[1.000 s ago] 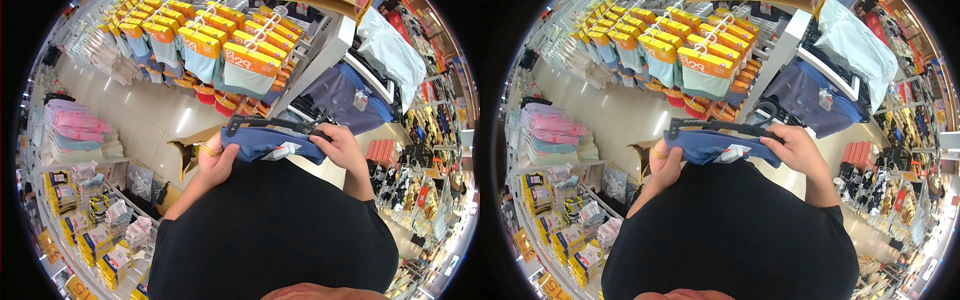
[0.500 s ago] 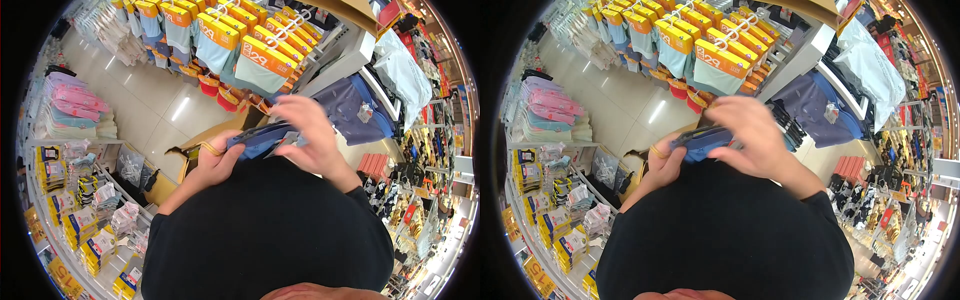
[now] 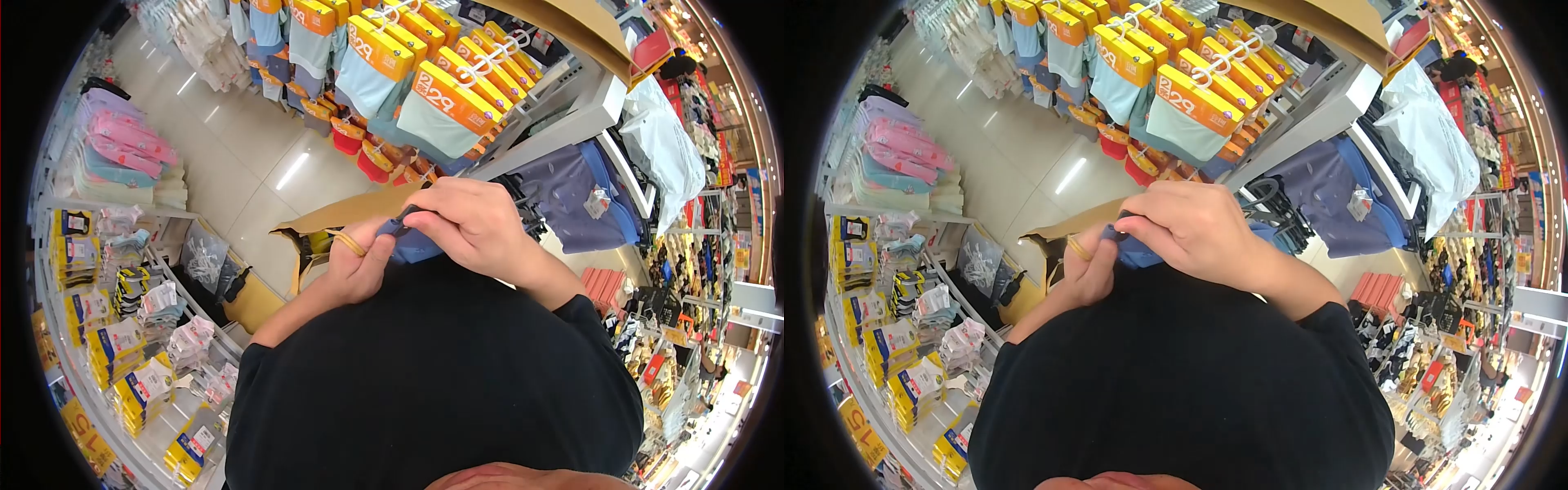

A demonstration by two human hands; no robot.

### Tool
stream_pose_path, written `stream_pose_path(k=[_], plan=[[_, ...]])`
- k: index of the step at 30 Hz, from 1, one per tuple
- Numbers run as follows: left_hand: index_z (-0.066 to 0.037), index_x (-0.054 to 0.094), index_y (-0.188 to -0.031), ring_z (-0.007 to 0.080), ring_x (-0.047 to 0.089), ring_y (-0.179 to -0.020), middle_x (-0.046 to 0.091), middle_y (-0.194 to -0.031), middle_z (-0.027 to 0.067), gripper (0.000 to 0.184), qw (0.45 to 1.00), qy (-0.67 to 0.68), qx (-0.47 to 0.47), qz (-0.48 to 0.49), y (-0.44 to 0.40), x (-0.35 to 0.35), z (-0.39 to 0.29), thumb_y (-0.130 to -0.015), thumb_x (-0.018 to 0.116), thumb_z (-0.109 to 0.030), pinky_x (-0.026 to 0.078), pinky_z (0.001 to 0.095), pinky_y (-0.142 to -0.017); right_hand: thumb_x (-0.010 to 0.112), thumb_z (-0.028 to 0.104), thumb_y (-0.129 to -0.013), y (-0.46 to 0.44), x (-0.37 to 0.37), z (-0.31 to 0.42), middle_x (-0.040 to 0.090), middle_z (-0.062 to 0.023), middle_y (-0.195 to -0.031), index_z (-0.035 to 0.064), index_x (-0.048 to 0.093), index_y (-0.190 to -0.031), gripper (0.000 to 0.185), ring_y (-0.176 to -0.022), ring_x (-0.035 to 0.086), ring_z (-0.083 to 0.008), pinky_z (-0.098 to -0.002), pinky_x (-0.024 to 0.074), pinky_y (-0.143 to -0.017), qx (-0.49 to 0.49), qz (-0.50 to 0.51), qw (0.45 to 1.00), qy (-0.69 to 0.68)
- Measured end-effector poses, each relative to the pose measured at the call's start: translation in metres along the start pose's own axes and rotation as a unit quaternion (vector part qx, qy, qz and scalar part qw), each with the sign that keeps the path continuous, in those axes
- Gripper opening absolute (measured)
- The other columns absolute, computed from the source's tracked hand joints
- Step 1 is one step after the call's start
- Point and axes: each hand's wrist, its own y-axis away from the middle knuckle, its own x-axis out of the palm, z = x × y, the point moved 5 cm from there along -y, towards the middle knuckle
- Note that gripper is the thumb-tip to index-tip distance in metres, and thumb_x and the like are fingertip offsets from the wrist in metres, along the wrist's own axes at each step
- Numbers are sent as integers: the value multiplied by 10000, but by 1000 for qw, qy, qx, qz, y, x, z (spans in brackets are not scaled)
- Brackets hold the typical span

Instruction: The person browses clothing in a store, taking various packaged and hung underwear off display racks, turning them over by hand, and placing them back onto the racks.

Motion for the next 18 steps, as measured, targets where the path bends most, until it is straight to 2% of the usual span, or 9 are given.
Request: stream_pose_path(k=[2,5,8,13,16,18], plan=[[50,572,-1160,145,585,-884,640,-1011,92,329,998,55,-24,-31,7,0,4,-1017,430,-210,459,280,-786,695,113,-810,0,3,1,596,-88,-694,50,657,-840,80,-621,595,-269,-343,458,-538,3,-14,1000,6],[64,561,-1170,120,565,-925,627,-1047,80,334,993,91,17,-70,8,2,6,-1022,425,-202,455,274,-820,695,120,-812,-1,8,2,590,-90,-682,49,656,-838,85,-616,593,-270,-346,456,-534,-12,-35,999,6],[76,542,-1192,129,561,-971,615,-1076,88,330,989,110,14,-99,13,1,13,-1020,428,-182,443,278,-864,689,129,-821,-2,12,1,587,-91,-677,48,657,-844,90,-615,594,-271,-349,458,-534,-11,-38,999,5],[76,521,-1215,132,547,-1024,606,-1118,100,338,988,129,-16,-85,13,1,17,-1021,425,-183,425,284,-907,674,142,-835,-1,14,-5,597,-97,-693,40,658,-920,133,-626,598,-282,-361,472,-559,-9,-10,1000,1],[77,521,-1206,146,562,-1020,608,-1126,112,346,976,188,-37,-105,12,-1,22,-1022,424,-200,436,295,-903,673,182,-841,3,11,-3,650,-118,-805,24,645,-1009,232,-723,637,-298,-366,509,-647,-1,2,999,40],[77,523,-1197,164,581,-1006,612,-1124,125,354,962,240,-37,-127,10,-8,26,-1023,421,-214,451,308,-893,656,185,-849,3,-16,15,666,-144,-903,3,630,-1045,269,-802,650,-315,-381,519,-718,-78,-52,992,82]])
